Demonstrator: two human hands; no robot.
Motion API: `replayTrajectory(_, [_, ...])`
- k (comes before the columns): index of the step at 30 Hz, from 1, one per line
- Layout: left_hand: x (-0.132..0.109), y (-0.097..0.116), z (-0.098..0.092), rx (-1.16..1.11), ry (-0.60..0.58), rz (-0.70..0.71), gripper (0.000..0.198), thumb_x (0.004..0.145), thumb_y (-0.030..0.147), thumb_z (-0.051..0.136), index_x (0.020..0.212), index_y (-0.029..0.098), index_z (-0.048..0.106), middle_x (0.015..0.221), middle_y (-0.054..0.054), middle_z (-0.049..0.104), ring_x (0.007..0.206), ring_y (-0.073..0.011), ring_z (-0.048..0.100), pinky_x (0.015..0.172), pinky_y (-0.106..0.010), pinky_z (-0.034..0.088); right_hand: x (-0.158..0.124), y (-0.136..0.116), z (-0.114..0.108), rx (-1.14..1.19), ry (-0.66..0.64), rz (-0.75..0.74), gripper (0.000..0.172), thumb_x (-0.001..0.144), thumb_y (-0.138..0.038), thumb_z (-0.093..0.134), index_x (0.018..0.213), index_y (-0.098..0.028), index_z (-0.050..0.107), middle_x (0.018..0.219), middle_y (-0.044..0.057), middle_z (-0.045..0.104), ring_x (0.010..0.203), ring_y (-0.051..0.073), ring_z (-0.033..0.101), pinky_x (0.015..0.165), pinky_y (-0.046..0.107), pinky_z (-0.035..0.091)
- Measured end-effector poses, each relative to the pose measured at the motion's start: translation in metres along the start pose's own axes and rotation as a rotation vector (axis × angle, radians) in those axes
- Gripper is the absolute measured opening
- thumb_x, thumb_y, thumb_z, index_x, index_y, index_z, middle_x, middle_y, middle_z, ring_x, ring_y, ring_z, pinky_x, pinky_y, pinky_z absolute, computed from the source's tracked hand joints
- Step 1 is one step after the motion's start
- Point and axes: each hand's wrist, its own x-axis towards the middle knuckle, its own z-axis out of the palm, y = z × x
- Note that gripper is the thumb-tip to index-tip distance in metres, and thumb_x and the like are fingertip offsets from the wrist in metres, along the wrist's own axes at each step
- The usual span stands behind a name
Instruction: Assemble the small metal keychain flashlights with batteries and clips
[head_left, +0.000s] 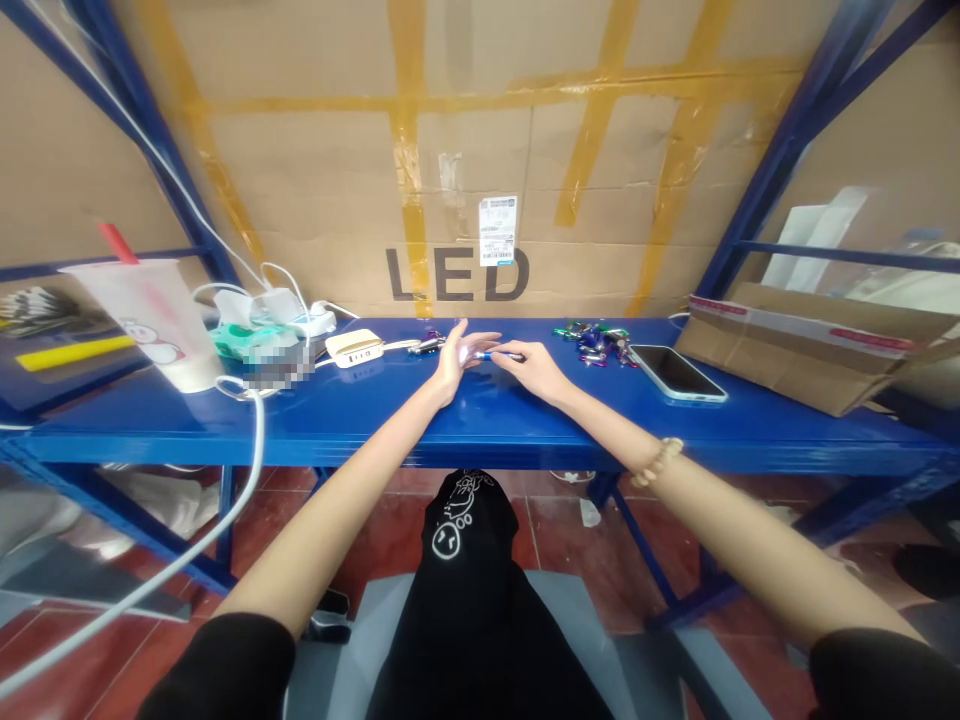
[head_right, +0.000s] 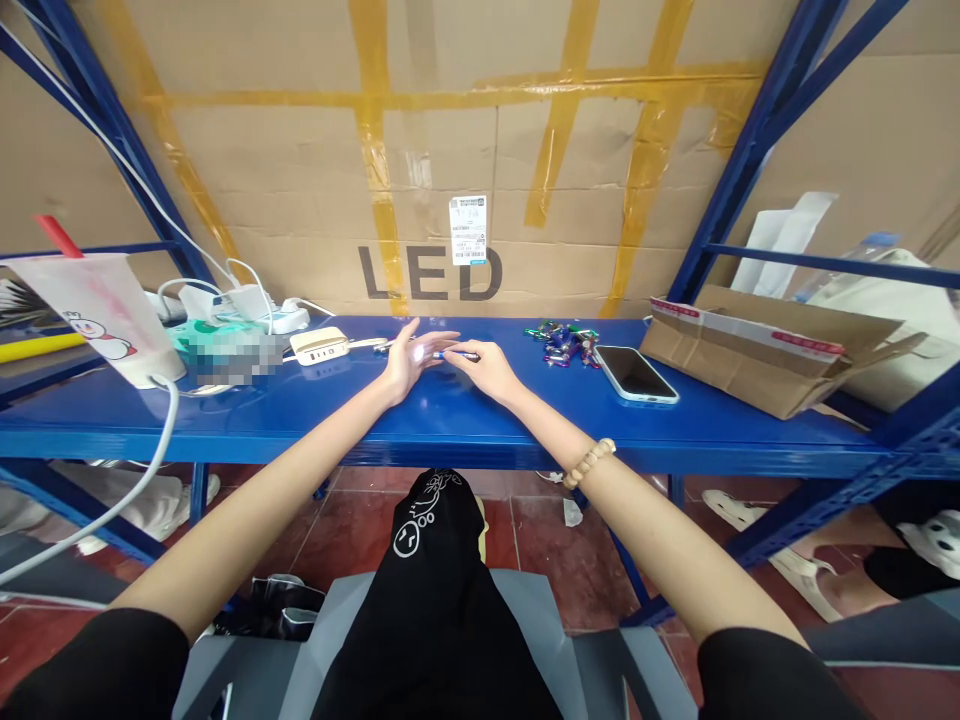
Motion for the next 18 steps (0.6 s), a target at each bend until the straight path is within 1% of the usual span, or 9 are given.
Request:
replayTrajectory(4, [0.0004,-0.0013,0.0001,-0.016,0.009,-0.014,0.063,0.085,0.056,0.019,0.1,0.018,0.067,0.115,-0.008,0.066,0.116,-0.0266,0.052,0.102,-0.043,0.031,-0.0013,-0.0015,-0.0004,0.002,-0.019,0.002,0.031,0.084,-0.038,0.053,0.091,-0.015,0.071,0.099,0.008,0.071,0.092,0.021,0.065,0.084,0.035,0.048])
replayTrajectory(6, [0.0004,-0.0021,-0.0002,-0.039,-0.015,-0.015,0.063,0.085,0.056,0.02,0.101,0.017,0.067,0.114,-0.009,0.066,0.115,-0.0267,0.053,0.1,-0.042,0.033,-0.0021,-0.0023,0.0002,0.007,-0.021,0.007,0.031,0.081,-0.04,0.056,0.089,-0.015,0.072,0.096,0.008,0.071,0.089,0.021,0.065,0.082,0.035,0.049])
replayTrajectory(10, [-0.0016,-0.0019,0.0009,-0.076,-0.109,0.012,0.06,0.085,0.055,0.024,0.1,0.017,0.068,0.118,-0.008,0.065,0.117,-0.0264,0.052,0.098,-0.039,0.037,-0.0025,-0.0022,0.0017,0.013,-0.038,0.0,0.029,0.074,-0.038,0.065,0.091,-0.017,0.072,0.094,0.007,0.072,0.086,0.021,0.066,0.08,0.035,0.051])
replayTrajectory(14, [-0.0028,-0.0007,0.0028,-0.075,-0.114,0.005,0.058,0.085,0.054,0.026,0.097,0.017,0.069,0.117,-0.008,0.065,0.117,-0.026,0.052,0.1,-0.039,0.036,-0.0017,0.0,0.002,0.015,-0.059,-0.011,0.025,0.073,-0.035,0.065,0.09,-0.018,0.073,0.094,0.006,0.072,0.087,0.02,0.066,0.082,0.036,0.051])
replayTrajectory(18, [-0.0002,-0.0027,0.0029,-0.073,-0.121,0.016,0.058,0.085,0.054,0.025,0.097,0.017,0.069,0.114,-0.009,0.066,0.114,-0.026,0.054,0.099,-0.04,0.036,-0.0022,0.0003,0.0015,0.017,-0.06,0.015,0.027,0.073,-0.037,0.065,0.092,-0.019,0.072,0.095,0.006,0.072,0.083,0.02,0.067,0.078,0.036,0.052])
